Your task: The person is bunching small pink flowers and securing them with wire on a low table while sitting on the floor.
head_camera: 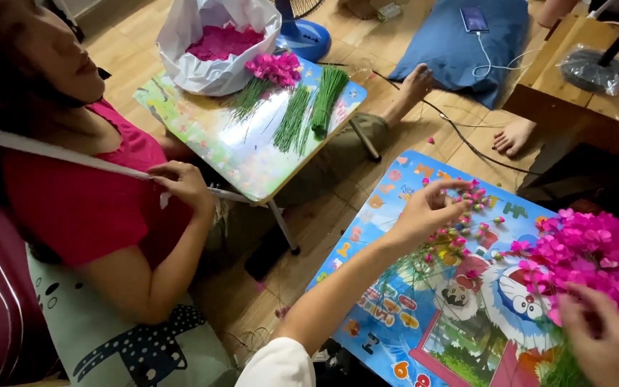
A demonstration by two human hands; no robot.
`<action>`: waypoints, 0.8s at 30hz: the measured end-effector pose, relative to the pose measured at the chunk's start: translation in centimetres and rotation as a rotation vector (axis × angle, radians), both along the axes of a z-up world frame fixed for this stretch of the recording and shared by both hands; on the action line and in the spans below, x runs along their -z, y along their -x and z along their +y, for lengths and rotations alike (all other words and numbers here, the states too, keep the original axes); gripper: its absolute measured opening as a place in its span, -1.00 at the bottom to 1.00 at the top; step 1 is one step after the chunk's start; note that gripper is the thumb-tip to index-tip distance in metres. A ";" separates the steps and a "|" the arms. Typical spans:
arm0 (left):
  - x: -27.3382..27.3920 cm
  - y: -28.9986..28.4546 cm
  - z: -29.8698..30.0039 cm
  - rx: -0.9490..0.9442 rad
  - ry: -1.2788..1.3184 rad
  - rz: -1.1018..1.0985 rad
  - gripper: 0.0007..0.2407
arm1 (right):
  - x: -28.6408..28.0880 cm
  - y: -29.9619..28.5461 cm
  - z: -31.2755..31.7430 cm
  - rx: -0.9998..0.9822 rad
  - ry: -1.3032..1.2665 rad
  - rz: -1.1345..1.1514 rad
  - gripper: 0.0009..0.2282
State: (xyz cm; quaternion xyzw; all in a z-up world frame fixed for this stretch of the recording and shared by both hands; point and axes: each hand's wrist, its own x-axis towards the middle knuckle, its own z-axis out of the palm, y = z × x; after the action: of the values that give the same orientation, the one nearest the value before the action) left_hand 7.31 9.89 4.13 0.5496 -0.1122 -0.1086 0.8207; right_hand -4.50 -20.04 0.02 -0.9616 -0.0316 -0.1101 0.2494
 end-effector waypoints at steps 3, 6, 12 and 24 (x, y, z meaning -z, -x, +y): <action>1.1 -0.4 0.0 -0.039 -0.204 -0.151 -0.76 | 2.3 -0.2 1.0 0.027 0.591 0.113 -0.65; 0.2 0.1 0.0 -0.101 -0.482 -0.291 -0.85 | 3.9 -0.7 0.8 0.044 0.920 0.129 -0.70; 0.5 1.0 -0.9 -0.358 -0.873 -0.648 -0.75 | 3.9 -1.0 1.2 0.069 1.039 0.171 -0.80; 3.8 3.7 -3.9 -0.179 -0.956 -1.316 -0.74 | -0.5 0.5 2.7 0.064 0.481 -0.186 -0.90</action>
State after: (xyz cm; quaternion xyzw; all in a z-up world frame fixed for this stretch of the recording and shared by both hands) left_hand 3.66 6.04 0.34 0.7983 -0.4685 0.2660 0.2694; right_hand -5.00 -17.31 0.55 -0.9795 -0.0490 -0.1951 0.0059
